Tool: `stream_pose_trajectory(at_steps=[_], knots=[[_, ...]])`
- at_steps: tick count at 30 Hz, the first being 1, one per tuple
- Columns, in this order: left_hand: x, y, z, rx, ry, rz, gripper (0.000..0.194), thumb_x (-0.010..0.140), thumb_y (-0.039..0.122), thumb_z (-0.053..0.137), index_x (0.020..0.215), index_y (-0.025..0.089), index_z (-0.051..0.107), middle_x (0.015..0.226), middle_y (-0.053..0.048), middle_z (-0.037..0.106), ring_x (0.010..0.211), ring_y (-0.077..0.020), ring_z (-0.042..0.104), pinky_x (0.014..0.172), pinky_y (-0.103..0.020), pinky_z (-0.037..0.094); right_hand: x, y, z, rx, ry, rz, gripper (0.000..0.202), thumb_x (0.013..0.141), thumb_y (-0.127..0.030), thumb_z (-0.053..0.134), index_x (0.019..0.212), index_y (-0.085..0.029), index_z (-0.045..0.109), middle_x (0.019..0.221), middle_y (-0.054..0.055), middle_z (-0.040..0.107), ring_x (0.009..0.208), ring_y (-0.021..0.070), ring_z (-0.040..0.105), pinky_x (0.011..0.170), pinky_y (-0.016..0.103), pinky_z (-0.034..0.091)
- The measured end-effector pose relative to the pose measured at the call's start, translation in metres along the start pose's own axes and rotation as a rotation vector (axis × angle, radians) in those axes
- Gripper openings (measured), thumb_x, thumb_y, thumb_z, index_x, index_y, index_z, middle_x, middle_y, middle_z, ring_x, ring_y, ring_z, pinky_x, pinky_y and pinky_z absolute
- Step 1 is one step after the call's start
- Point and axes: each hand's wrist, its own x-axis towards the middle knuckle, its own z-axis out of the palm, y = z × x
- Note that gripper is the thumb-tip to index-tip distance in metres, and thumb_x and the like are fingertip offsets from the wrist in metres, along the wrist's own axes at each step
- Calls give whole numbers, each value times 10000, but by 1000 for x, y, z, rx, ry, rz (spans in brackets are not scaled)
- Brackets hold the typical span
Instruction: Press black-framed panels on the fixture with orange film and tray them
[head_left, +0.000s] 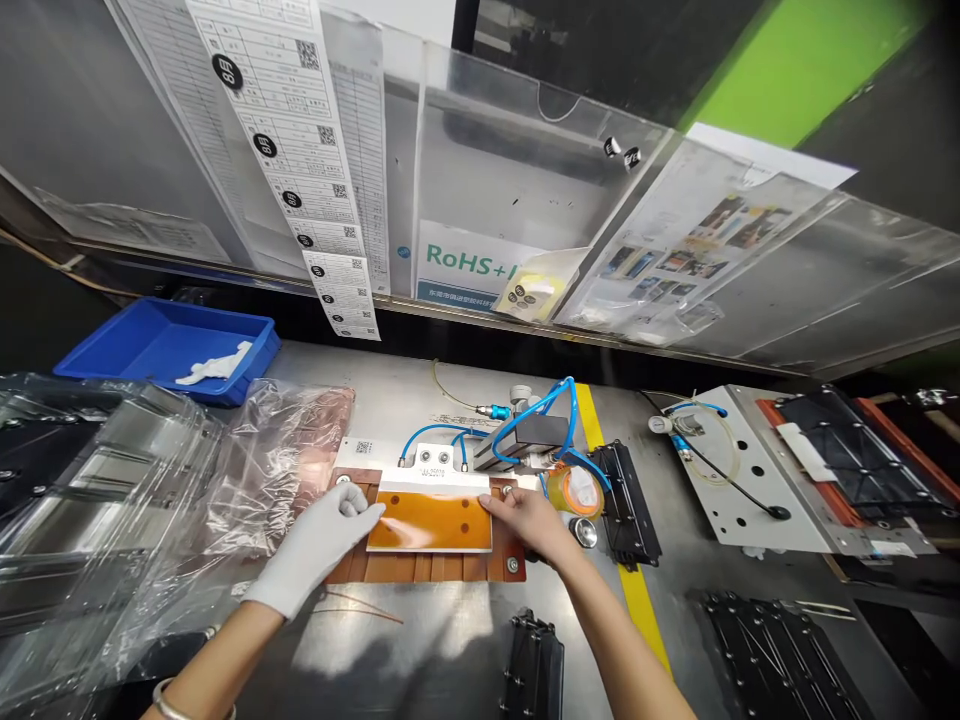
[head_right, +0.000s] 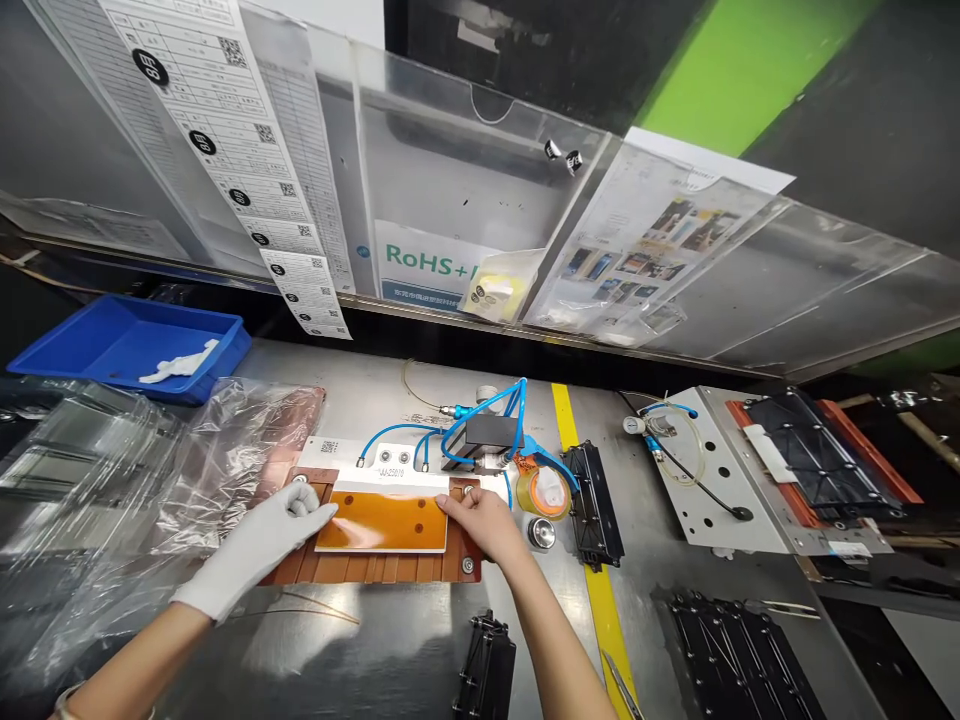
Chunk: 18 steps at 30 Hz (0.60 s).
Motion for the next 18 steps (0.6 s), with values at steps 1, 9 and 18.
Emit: stream_pose_trajectory(at_steps=[1, 9, 18], knots=[[0, 1, 0, 1, -1, -6, 345, 723, 566, 531, 640, 273, 371, 619, 58, 461, 633, -171, 443, 675, -314, 341, 0, -1, -5, -47, 26, -15, 515, 713, -583, 759, 521, -231, 435, 496, -55, 477, 515, 120, 471, 498, 234, 312], [-1, -4, 4, -54, 14, -6, 384, 698, 619, 521, 598, 274, 388, 543, 55, 472, 590, -175, 453, 646, -321, 347, -53, 16, -42, -345, 133, -191, 169, 802, -395, 711, 859, -237, 694, 889, 30, 690, 861, 248, 652, 733, 313, 443], [-1, -5, 6, -109, 64, 7, 473, 664, 682, 614, 603, 271, 387, 503, 70, 479, 549, -156, 447, 615, -304, 346, -69, 55, -32, -403, 223, -358, 240, 882, -166, 516, 952, -221, 740, 1023, 85, 685, 909, 266, 679, 804, 368, 506]])
